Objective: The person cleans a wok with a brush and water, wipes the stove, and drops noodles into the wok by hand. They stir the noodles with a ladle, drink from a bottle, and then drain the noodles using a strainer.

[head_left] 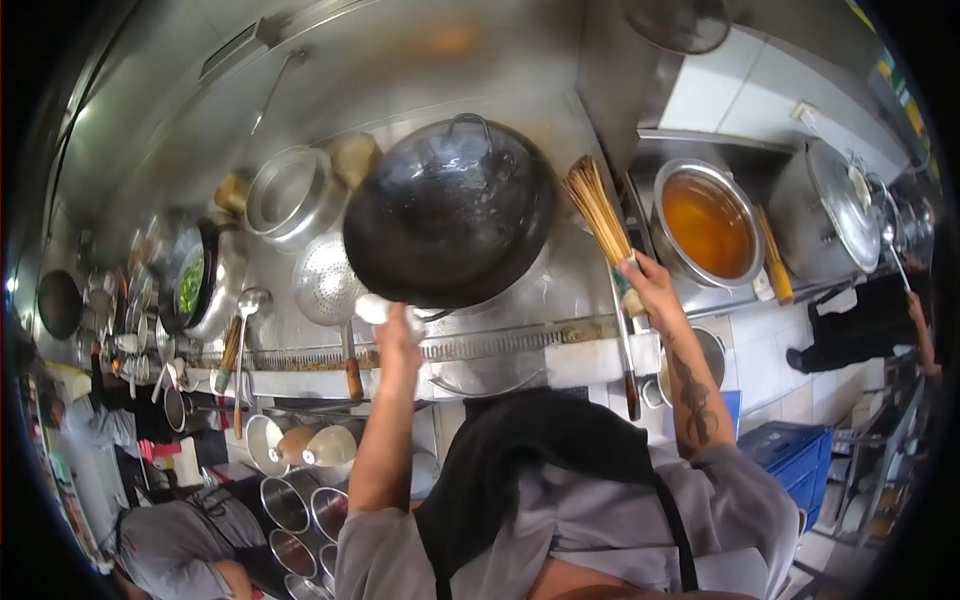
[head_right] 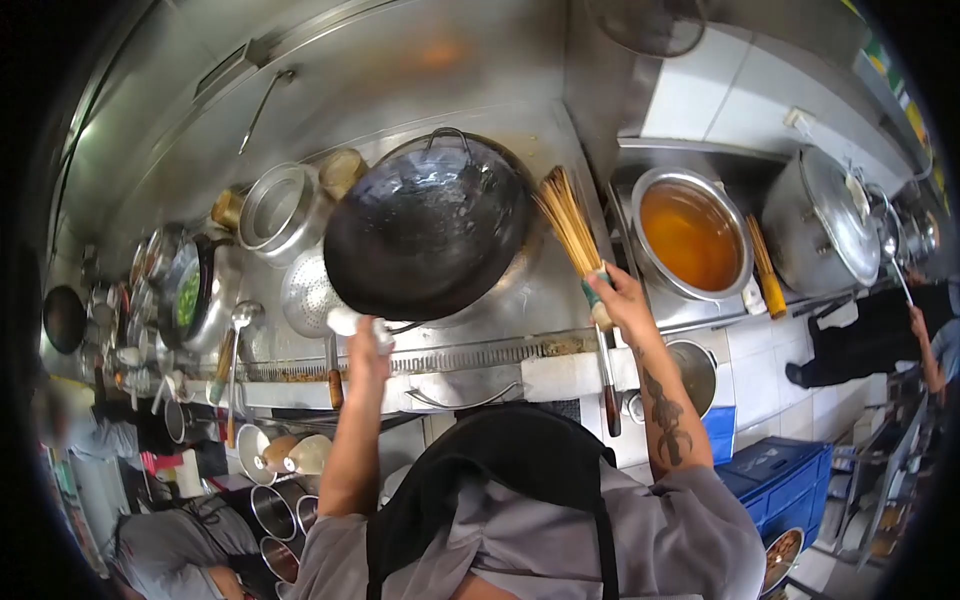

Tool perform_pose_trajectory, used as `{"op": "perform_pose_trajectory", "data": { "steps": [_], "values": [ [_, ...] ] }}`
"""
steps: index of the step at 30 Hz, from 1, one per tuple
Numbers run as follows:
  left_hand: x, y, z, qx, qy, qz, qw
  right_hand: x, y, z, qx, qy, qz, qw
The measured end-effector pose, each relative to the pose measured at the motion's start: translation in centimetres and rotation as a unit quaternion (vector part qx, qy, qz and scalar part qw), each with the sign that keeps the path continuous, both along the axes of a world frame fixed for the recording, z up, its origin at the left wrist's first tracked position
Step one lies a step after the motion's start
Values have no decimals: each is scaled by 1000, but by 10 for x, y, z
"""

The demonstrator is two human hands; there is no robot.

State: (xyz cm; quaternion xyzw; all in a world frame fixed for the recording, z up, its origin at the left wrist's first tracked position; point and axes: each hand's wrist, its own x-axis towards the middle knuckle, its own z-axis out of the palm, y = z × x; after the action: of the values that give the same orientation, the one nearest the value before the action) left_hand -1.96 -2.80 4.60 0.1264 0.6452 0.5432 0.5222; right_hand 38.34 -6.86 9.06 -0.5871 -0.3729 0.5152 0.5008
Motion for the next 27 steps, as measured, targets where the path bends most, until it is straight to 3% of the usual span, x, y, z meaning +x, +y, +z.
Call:
{"op": "perform_pose_trajectory", "data": {
  "steps": [1, 2, 3, 4, 7, 11, 13, 14, 16, 17, 19, 20, 21, 23, 25, 27],
  "values": [
    [9, 1, -19, 9, -50, -5, 999, -1, 0, -3, -11, -2, -8, 1000],
    [28, 1, 2, 5, -87, -23, 996, -2, 1, -6, -11, -8, 4, 1000],
    [40, 8, -10, 16, -95, -25, 995, -3, 2, -8, -14, 2, -5, 1000],
    [51, 14, -19, 71, -145, -39, 986, -6, 3, -10, -16, 12, -15, 1000],
    [71, 43, -35, 67, -146, 23, 987, -21, -11, -22, -11, -19, -21, 1000],
    [74, 52, -56, 57, -154, 30, 986, -37, -39, -62, -151, -41, -2, 988],
    [75, 50, -46, 45, -153, 29, 987, -31, -47, -127, -17, -248, 51, 967],
    [73, 51, -51, 42, -154, 10, 987, -28, -49, -153, -18, -251, 51, 966],
    [61, 48, -42, 15, -181, -44, 982, -27, -55, -192, 78, -466, 9, 881],
    [53, 49, -39, -9, -205, -98, 974, -24, -61, -201, 78, -466, 10, 881],
    [30, 40, -49, -6, -216, -133, 967, -16, -68, -206, -45, -402, 57, 913],
    [16, 31, -54, -3, -226, -168, 960, -11, -76, -202, 45, -429, 58, 900],
    [4, 18, -62, -3, -225, -161, 961, -25, -79, -156, -50, -417, 61, 905],
    [-22, -13, -77, 84, -101, -134, 982, -11, -87, -165, -40, -533, 95, 840],
    [-53, -50, -42, 159, -59, -167, 971, -18, -89, -162, -48, -506, 77, 857],
    [-77, -64, -56, 117, 48, -157, 979, -33, -85, -158, -22, -477, 37, 878]
  ]
}}
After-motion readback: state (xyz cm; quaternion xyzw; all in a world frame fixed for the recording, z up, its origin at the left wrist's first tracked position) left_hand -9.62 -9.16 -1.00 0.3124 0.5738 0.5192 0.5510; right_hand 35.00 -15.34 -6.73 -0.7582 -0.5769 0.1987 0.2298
